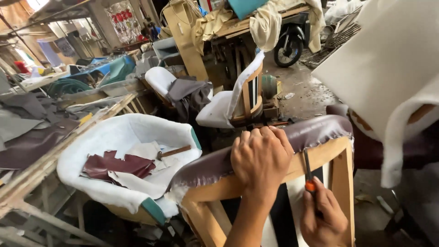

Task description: Removing old leather upholstery and staples from a wooden chair frame using a pry tool

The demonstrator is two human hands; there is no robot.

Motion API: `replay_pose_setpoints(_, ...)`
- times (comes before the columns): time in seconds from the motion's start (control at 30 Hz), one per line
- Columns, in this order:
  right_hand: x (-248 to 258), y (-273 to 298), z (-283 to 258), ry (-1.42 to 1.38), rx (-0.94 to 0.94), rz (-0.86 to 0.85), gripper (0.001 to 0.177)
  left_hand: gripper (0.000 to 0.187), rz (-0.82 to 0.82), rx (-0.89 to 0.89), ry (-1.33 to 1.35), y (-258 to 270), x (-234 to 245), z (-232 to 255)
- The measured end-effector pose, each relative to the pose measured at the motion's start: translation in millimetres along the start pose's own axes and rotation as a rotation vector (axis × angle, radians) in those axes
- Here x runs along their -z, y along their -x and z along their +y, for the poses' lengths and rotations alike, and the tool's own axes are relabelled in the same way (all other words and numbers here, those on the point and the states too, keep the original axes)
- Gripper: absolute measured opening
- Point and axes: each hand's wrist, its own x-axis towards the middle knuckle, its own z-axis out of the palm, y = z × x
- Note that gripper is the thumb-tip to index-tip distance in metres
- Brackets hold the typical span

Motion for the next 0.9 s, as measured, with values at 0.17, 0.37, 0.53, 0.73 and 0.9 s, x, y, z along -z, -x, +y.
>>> replay_pose_setpoints(0.17,28.0,-16.0,-32.6,-0.072,-0.483,-0.137,0.030,0.038,-0.109,0.009,0.021,8.6,12.0,7.2)
replay_pose_setpoints(0.37,38.6,-17.8,3.8,-0.097,-0.578,-0.279,0.049,0.033,-0.060,0.008,0.008,13.3,25.6,12.6)
replay_pose_setpoints(0.53,37.7,-24.8,41.7,-0.663,-0.747,-0.489,0.062,0.036,-0.075,0.023,-0.012,10.7,16.3,10.0)
replay_pose_setpoints(0.73,31.3,-31.6,47.5,-0.740,-0.975,-0.603,0.062,0.037,-0.057,0.017,-0.024,4.3,5.8,4.6)
replay_pose_setpoints(0.9,25.7,-30.7,-20.2,-0.217,-0.803,-0.262,0.016,0.039,-0.126,0.025,-0.009,4.4,5.3,3.1)
